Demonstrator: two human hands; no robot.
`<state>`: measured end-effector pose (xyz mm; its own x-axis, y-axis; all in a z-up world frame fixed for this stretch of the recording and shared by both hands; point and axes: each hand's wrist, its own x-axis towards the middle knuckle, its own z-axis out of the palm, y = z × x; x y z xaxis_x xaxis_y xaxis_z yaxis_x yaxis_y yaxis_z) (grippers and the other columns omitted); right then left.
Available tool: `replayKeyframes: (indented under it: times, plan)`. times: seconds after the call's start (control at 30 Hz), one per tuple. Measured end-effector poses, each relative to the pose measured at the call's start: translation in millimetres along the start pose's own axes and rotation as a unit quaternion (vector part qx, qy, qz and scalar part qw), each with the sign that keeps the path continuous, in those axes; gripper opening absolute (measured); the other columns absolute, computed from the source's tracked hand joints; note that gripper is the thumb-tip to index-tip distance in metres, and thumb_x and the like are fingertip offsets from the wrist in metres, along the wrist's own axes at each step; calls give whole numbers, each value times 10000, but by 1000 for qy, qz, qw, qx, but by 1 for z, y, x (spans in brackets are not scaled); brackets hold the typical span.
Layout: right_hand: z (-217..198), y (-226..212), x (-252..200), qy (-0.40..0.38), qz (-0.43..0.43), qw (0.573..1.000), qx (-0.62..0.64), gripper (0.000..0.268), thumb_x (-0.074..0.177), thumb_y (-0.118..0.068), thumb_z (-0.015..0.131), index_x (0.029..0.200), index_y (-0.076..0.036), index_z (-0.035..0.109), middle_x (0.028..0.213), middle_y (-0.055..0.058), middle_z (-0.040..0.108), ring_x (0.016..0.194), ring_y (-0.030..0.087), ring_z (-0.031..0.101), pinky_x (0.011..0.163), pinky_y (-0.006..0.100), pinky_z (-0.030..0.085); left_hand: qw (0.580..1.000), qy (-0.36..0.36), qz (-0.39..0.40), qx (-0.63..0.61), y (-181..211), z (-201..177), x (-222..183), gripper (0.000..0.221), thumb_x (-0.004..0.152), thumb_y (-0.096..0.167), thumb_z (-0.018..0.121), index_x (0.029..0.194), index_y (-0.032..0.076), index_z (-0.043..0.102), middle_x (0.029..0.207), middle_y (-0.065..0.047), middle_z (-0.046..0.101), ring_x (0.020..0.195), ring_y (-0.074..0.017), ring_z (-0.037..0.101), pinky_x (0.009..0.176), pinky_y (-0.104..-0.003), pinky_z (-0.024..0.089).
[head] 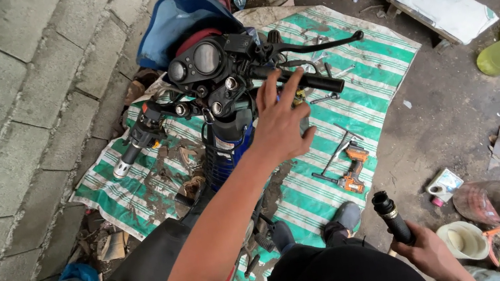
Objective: Removing and reinstalling a rubber grip on a motorcycle handlebar using a cloth for grip.
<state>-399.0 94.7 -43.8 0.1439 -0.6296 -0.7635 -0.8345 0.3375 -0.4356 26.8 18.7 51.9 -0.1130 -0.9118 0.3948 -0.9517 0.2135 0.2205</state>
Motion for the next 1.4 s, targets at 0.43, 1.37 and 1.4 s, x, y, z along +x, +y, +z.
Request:
replayKeyframes:
  times: [0.43, 1.37, 1.4]
  plan:
    - [-62, -2, 45, -30, -30, 998, -46, 281, 846, -233, 789, 1107, -129, 804, 816, 91, 737, 703, 238, 648, 713, 361, 463, 986, 44, -5, -160, 43, -6, 2, 404, 1032, 438, 752, 1310, 150, 704, 1737, -75, 396, 1679, -483, 251, 1343, -753, 350]
    - [-114, -114, 150, -47, -38, 993, -100, 198, 894, -270, 790, 959, -97, 718, 727, 110, 704, 616, 251, 612, 628, 403, 466, 989, -47, -61, -127, -23, -53, 58, 373, 806, 154, 760, 1165, 91, 685, 1482, -212, 504, 1461, -526, 412, 1180, -803, 393]
    - [-115, -117, 153, -40, -54, 992, -104, 200, 890, -265, 798, 932, -86, 720, 712, 101, 694, 600, 241, 600, 610, 401, 465, 986, -44, -61, -146, -21, -55, 61, 326, 843, 134, 736, 1158, 89, 666, 1467, -225, 510, 1440, -540, 425, 1184, -803, 389]
